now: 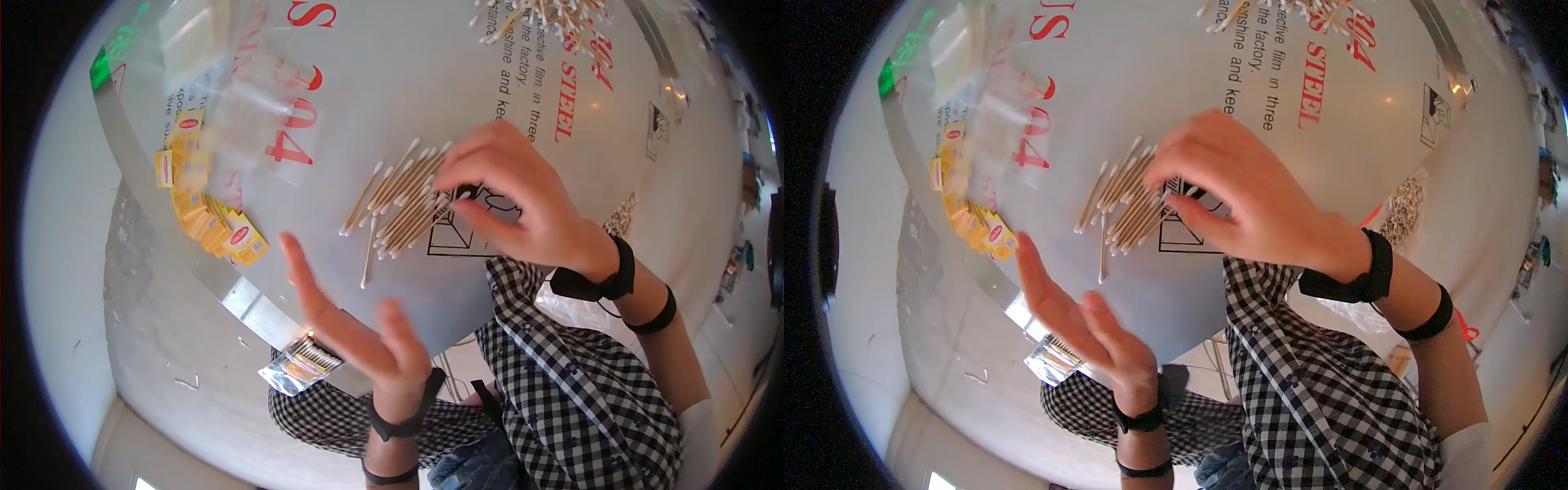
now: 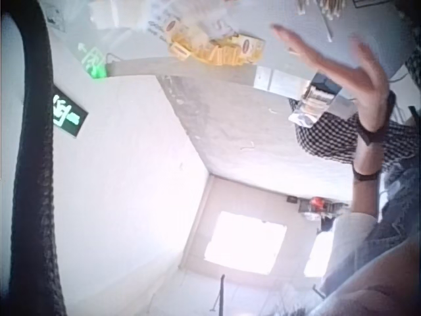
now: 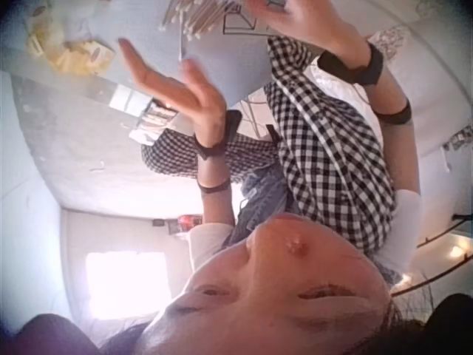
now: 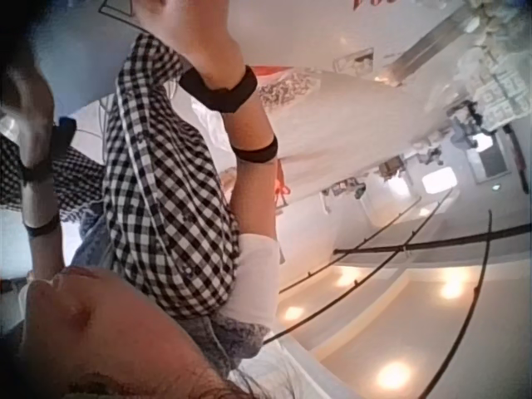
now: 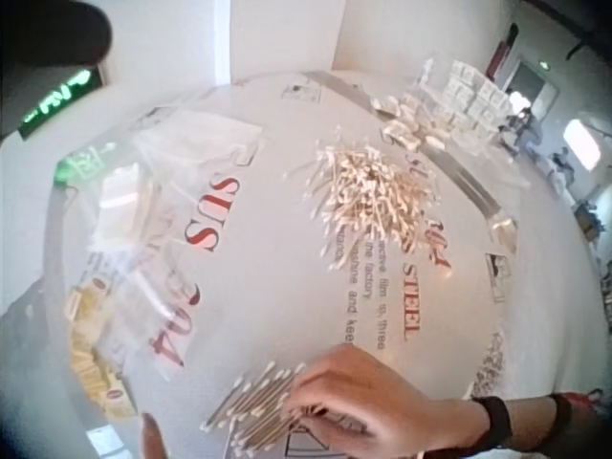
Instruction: The person is packing cotton swabs into small plastic bags and applying labels on them on an industrial work surface.
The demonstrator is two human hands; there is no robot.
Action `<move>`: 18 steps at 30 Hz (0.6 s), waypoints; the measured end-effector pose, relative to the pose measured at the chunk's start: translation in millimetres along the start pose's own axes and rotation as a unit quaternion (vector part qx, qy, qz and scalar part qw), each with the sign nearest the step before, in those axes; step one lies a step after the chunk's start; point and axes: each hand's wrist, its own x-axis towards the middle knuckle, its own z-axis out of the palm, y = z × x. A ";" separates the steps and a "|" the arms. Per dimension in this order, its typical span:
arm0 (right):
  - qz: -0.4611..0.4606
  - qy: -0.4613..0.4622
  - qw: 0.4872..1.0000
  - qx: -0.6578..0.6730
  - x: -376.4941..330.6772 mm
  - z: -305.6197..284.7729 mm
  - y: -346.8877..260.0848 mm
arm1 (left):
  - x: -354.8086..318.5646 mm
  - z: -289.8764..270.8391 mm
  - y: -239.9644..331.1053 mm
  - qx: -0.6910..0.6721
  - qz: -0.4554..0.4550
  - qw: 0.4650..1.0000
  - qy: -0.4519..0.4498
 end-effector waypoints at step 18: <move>0.034 0.054 0.998 -0.021 2.8 -8.4 15.4 | -16.9 -20.1 -3.2 0.220 -0.093 0.971 0.031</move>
